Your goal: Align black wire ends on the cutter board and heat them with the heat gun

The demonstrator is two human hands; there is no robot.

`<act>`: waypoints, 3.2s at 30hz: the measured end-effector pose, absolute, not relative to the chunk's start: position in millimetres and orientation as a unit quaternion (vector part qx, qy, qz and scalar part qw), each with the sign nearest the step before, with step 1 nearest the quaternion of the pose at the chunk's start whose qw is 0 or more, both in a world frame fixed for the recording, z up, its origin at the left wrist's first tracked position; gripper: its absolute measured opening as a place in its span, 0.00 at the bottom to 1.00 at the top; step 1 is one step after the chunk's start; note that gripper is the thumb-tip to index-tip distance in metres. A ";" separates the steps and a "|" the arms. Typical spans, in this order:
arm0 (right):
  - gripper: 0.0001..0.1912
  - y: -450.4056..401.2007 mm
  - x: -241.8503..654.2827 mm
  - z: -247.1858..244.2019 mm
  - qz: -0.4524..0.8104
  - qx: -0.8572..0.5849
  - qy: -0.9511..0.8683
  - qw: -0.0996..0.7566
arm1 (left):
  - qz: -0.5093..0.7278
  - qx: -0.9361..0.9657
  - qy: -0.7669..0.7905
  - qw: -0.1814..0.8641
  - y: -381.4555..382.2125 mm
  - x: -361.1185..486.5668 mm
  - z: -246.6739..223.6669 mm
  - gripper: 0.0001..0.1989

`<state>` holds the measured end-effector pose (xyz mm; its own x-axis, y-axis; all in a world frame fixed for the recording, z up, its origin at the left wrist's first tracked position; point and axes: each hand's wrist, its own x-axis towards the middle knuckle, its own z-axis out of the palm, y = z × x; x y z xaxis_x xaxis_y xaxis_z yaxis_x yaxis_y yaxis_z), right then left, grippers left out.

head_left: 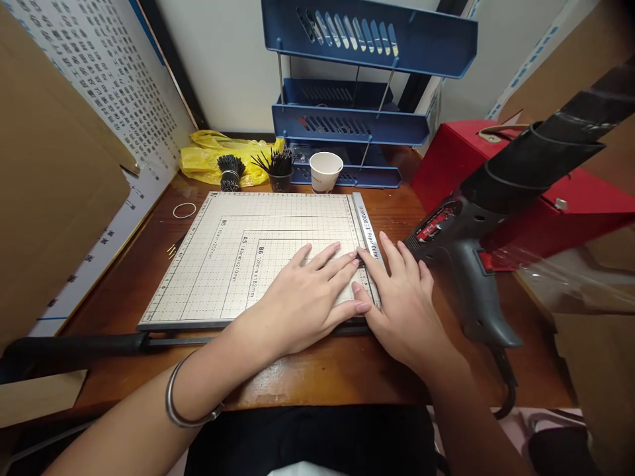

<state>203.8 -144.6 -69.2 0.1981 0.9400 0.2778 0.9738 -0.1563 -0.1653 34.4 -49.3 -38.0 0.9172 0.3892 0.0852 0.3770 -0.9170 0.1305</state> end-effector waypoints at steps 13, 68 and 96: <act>0.23 -144.8 201.4 -77.7 -0.120 -0.728 -0.627 0.249 | 0.078 0.978 0.182 0.067 -56.7 37.1 -46.2 0.44; 0.19 -145.6 198.3 -77.8 -0.168 -0.729 -0.578 0.326 | 0.096 0.970 0.217 0.048 -50.9 41.3 -37.2 0.41; 0.16 -145.9 198.8 -80.7 -0.163 -0.720 -0.599 0.309 | 0.128 0.973 0.186 0.039 -51.9 39.8 -35.1 0.31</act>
